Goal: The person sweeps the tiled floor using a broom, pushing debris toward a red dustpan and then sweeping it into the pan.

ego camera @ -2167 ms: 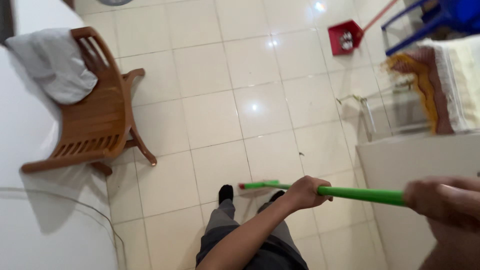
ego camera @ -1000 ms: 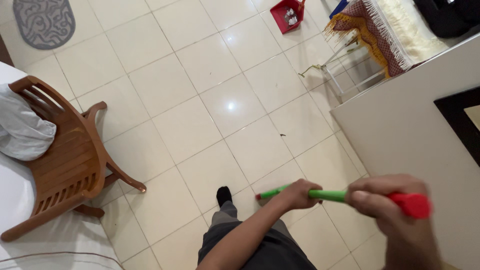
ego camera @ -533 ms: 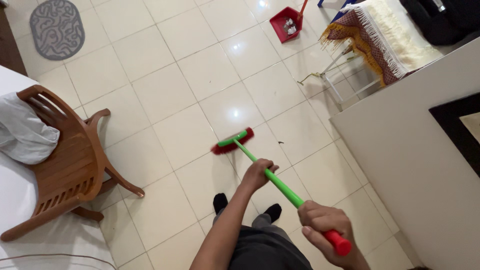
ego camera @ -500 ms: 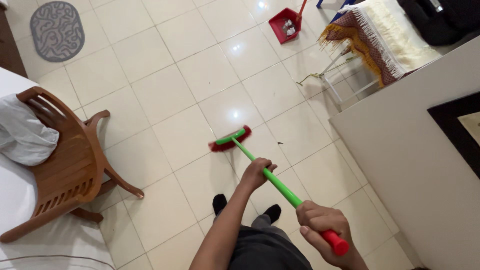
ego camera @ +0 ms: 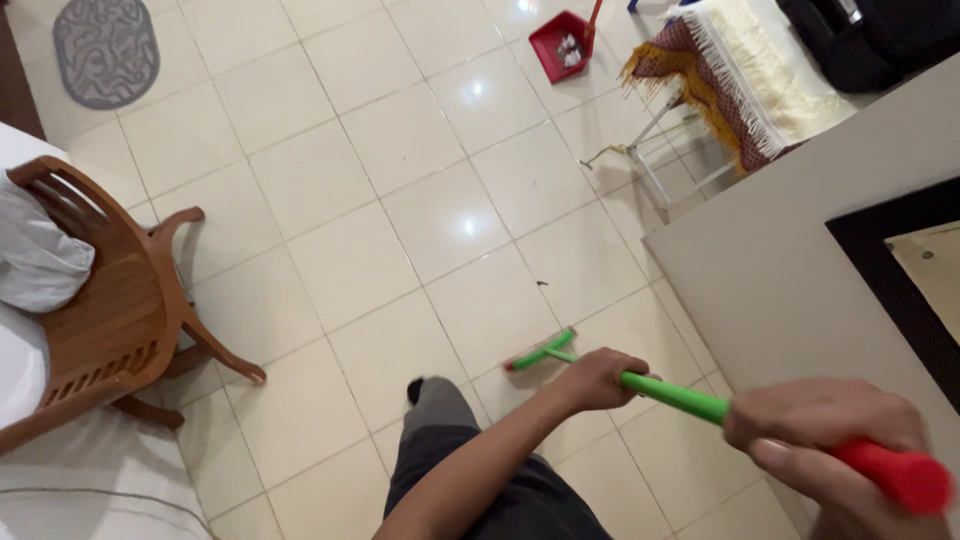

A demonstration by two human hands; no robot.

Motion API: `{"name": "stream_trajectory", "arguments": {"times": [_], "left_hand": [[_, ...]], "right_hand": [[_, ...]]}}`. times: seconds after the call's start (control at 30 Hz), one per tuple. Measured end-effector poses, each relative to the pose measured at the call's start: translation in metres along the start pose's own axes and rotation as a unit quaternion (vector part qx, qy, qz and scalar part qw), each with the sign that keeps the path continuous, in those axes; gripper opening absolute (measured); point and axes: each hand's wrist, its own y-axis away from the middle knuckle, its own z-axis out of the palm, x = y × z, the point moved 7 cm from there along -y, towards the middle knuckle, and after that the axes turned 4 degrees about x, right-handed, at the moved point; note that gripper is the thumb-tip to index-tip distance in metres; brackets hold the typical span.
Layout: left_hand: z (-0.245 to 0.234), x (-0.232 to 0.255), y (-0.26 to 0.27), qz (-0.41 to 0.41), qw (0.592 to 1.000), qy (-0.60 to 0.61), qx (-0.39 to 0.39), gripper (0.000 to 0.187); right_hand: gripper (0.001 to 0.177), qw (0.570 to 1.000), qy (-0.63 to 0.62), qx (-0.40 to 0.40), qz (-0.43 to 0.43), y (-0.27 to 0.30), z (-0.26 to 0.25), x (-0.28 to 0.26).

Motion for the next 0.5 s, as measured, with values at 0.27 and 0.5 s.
{"name": "stream_trajectory", "arguments": {"times": [0.27,0.5], "left_hand": [[0.012,-0.048,-0.017,-0.043,0.997,0.000,-0.065,0.007],[-0.082,-0.107,-0.063,-0.071,0.996,-0.058,0.012,0.035]], "right_hand": [[0.015,0.990,0.061,-0.032,0.126,-0.046,0.027,0.044],[0.034,0.996,-0.073,-0.045,0.000,-0.096,0.038,0.052]]}}
